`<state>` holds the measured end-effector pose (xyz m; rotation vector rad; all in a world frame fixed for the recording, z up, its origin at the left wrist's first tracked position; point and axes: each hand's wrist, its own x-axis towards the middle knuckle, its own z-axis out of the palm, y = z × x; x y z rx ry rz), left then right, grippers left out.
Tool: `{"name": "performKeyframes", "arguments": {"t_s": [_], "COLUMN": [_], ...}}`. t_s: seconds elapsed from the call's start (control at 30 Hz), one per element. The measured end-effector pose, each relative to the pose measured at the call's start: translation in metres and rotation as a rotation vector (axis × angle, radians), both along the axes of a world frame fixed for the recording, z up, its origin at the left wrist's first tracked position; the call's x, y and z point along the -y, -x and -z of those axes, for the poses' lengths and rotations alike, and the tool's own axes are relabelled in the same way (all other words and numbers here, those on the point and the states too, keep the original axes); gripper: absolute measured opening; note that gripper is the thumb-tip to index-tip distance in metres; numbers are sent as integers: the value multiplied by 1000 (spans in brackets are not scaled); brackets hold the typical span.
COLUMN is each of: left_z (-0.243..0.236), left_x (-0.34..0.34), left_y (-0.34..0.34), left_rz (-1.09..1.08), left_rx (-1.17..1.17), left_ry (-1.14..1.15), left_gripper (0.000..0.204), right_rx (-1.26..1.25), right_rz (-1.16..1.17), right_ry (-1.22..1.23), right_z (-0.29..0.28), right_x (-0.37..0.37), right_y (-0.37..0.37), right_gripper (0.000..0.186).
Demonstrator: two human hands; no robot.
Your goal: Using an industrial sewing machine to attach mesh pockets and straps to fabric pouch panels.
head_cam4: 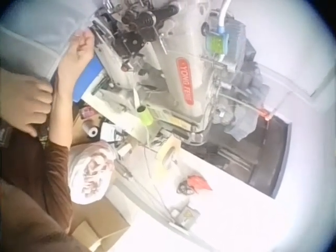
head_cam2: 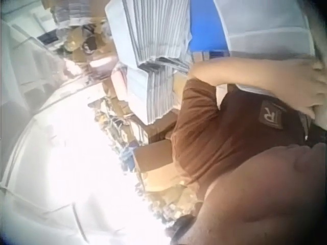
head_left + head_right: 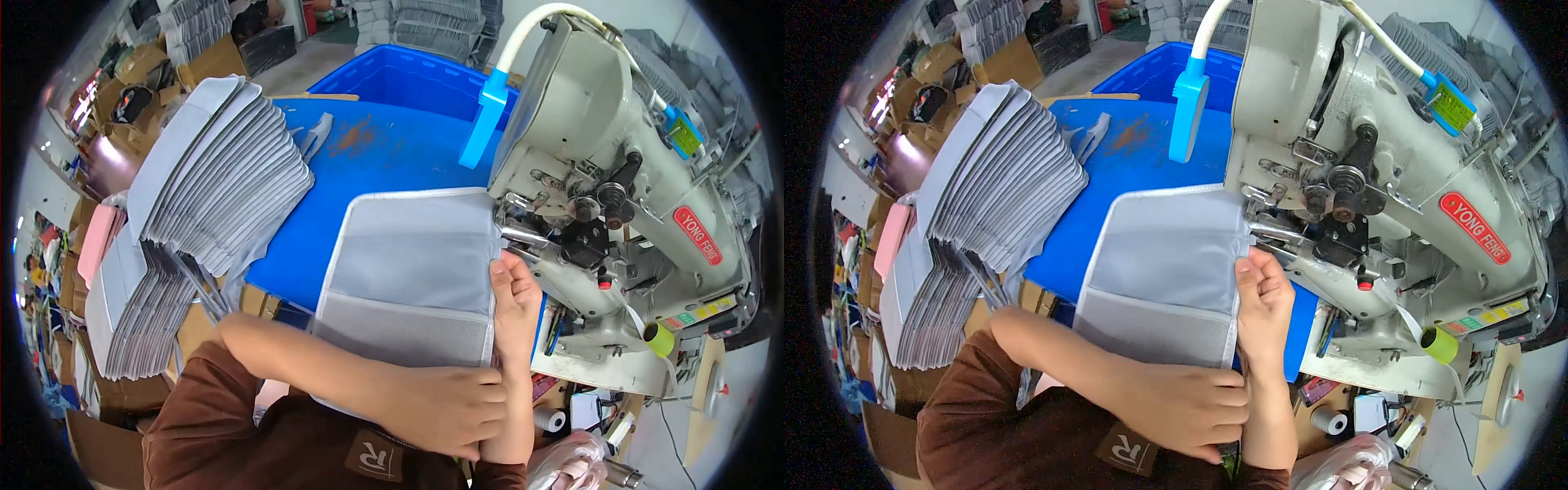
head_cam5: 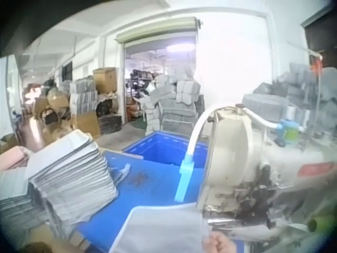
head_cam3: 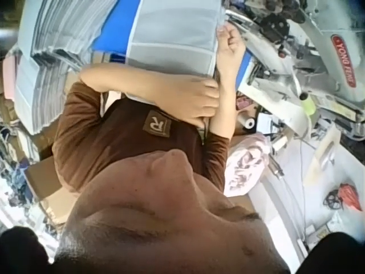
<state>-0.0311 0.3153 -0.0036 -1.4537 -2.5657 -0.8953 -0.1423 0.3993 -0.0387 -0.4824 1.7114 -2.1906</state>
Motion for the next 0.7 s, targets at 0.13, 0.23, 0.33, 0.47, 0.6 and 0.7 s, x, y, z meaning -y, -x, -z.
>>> {"name": "performKeyframes", "arguments": {"t_s": [0.13,0.23,0.33,0.47,0.6,0.7], "left_z": [-11,56,86,79,61,51], "left_x": [76,121,139,146,160,160], "left_y": [-17,-28,-49,-54,-52,-56], "left_rz": [-572,-1412,-1302,-1047,-958,-946], "left_rx": [-25,34,610,901,899,914], "left_ry": [-143,-640,-1112,-1256,-1300,-1347], "left_gripper": [51,59,61,53,41,36], "right_rx": [88,136,130,118,-126,-273], "right_rz": [-14,22,60,90,196,434], "right_ry": [58,46,71,-28,-296,-137], "right_z": [-2,-5,-8,-14,-20,-21], "right_x": [2,7,7,4,-27,-66], "right_y": [1,2,0,-1,-14,-7], "right_gripper": [18,20,20,26,30,23]}}
